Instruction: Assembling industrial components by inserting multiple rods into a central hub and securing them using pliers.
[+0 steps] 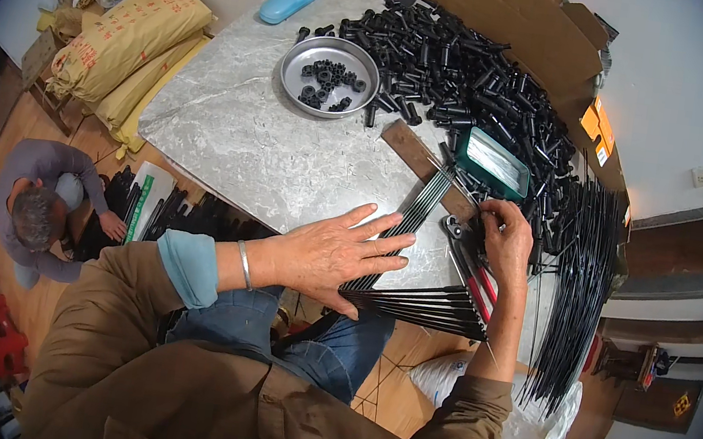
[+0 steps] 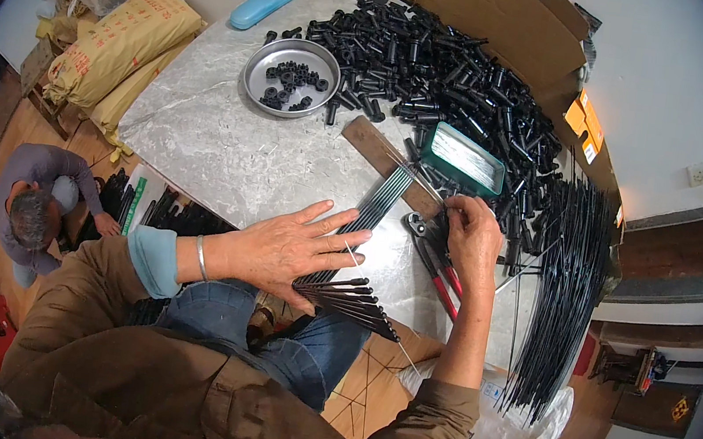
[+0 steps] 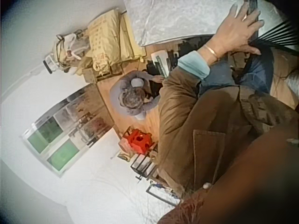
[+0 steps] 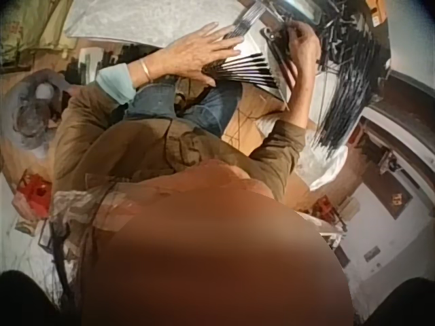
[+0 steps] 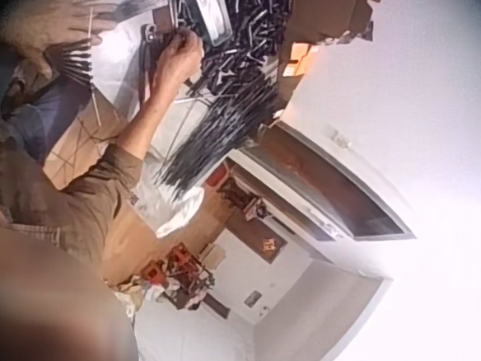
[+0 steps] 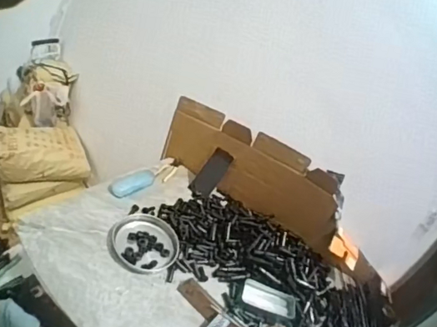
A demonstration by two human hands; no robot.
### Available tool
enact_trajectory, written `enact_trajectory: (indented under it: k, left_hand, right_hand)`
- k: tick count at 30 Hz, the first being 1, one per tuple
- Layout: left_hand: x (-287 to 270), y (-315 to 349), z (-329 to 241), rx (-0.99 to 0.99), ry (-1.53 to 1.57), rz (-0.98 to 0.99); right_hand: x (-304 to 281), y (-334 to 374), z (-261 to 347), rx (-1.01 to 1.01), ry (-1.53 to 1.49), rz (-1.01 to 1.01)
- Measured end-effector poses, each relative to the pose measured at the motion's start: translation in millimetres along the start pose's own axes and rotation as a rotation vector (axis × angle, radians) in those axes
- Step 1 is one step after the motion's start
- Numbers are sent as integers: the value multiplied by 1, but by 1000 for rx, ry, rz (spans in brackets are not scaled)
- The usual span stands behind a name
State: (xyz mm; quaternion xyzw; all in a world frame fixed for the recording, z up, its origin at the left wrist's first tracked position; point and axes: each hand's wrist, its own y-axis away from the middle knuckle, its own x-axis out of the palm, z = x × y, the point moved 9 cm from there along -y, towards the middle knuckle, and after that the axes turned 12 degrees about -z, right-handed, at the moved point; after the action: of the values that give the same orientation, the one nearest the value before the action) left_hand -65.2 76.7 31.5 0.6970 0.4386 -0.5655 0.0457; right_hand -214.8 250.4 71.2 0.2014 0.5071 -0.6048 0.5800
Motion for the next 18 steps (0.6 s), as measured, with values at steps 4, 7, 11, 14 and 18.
enact_trajectory:
  k: [4,7,11,14,18]
  left_hand:
    - [1,1,1,-2,14,2]
    - [1,2,2,-4,7,7]
    - [1,1,1,0,12,5]
    - [1,1,0,5,0,18]
    - [3,1,1,5,-11,25]
  right_hand:
    - [1,0,-1,11,0,3]
    - [1,-1,3,2,10,1]
    - [4,-4,4,2,-5,15]
    - [6,-6,5,-43,14,-4]
    - [9,-10,11,-85,38,-9]
